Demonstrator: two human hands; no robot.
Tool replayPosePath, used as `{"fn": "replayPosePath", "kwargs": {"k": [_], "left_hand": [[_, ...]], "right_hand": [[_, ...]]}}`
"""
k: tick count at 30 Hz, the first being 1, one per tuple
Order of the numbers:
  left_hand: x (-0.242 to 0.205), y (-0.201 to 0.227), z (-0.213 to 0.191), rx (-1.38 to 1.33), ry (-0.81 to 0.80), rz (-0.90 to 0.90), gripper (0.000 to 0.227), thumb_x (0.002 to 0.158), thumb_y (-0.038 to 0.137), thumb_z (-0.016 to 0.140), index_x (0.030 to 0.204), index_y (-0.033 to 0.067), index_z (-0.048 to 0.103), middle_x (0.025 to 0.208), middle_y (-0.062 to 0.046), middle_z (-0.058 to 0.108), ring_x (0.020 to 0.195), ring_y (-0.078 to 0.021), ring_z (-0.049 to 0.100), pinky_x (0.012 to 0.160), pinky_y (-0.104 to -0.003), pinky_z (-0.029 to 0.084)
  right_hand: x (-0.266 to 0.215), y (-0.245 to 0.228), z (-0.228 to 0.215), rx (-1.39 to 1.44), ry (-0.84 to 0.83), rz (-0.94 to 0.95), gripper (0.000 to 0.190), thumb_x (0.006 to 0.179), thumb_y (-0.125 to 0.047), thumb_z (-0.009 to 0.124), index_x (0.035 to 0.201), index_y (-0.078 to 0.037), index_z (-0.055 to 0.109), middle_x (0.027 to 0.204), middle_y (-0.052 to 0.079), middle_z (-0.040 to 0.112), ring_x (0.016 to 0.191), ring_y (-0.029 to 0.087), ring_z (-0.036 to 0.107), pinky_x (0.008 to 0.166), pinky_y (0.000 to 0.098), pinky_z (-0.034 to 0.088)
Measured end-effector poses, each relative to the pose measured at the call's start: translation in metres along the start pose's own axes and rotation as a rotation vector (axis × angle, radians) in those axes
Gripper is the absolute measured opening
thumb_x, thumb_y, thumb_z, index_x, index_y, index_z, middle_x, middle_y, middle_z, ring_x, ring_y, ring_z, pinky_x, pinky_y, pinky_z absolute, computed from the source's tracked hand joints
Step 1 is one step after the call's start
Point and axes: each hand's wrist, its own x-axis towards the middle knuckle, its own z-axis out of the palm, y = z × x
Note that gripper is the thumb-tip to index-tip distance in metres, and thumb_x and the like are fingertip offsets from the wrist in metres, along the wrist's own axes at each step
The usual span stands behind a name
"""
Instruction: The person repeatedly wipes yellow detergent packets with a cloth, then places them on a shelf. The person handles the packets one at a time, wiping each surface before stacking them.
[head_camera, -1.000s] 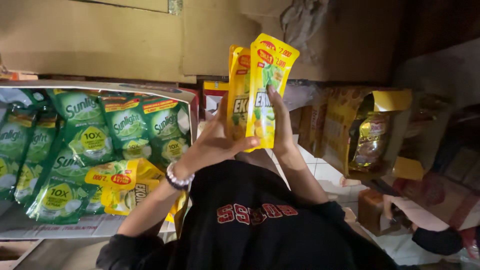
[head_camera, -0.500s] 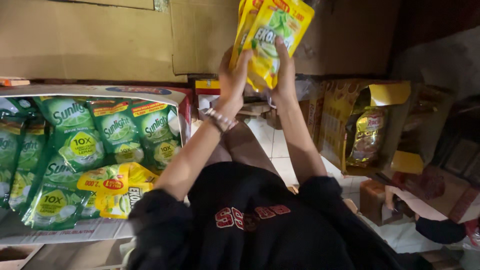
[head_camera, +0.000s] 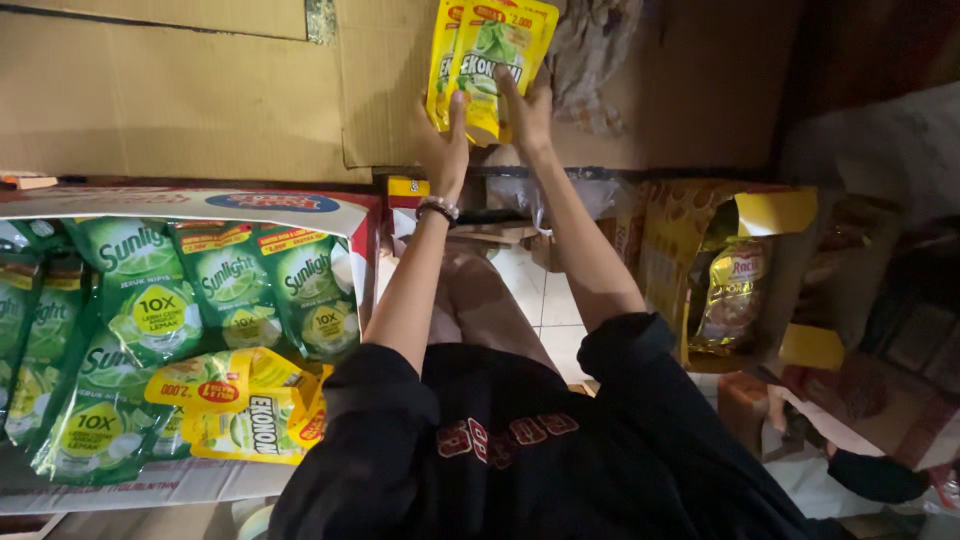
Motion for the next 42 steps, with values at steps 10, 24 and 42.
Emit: {"fn": "replayPosePath", "kwargs": {"k": [10, 24, 42], "left_hand": [[-0.005, 0.052, -0.037, 0.583, -0.326, 0.484, 0.061, 0.106, 0.053, 0.062, 0.159, 0.0277, 0.044, 0.169, -0.02, 0.028, 0.158, -0.044, 0.026, 0.124, -0.051, 0.035], [0.023, 0.022, -0.053, 0.876, -0.548, 0.885, 0.076, 0.089, 0.057, 0.082, 0.154, 0.0318, 0.051, 0.166, -0.008, 0.033, 0.152, -0.0392, 0.029, 0.123, -0.07, 0.012], [0.031, -0.002, -0.048, 0.977, -0.499, 0.917, 0.028, 0.084, 0.006, 0.066, 0.107, 0.0191, 0.075, 0.142, -0.011, 0.06, 0.148, -0.034, 0.04, 0.123, -0.068, 0.019]], "right_hand": [[0.016, -0.077, -0.024, -1.287, 0.067, 0.045, 0.027, 0.108, -0.041, 0.063, 0.114, -0.016, 0.073, 0.098, 0.018, 0.076, 0.087, 0.037, 0.072, 0.079, 0.0482, 0.057], [0.029, -0.079, -0.092, -1.125, 0.157, -0.245, 0.032, 0.098, -0.007, 0.067, 0.13, -0.009, 0.065, 0.113, 0.021, 0.074, 0.103, 0.042, 0.072, 0.087, 0.0477, 0.059], [0.019, -0.093, 0.018, -1.088, -0.368, -0.611, 0.039, 0.086, -0.007, 0.071, 0.125, -0.005, 0.069, 0.156, 0.017, 0.05, 0.137, 0.041, 0.053, 0.116, 0.0464, 0.043]]}}
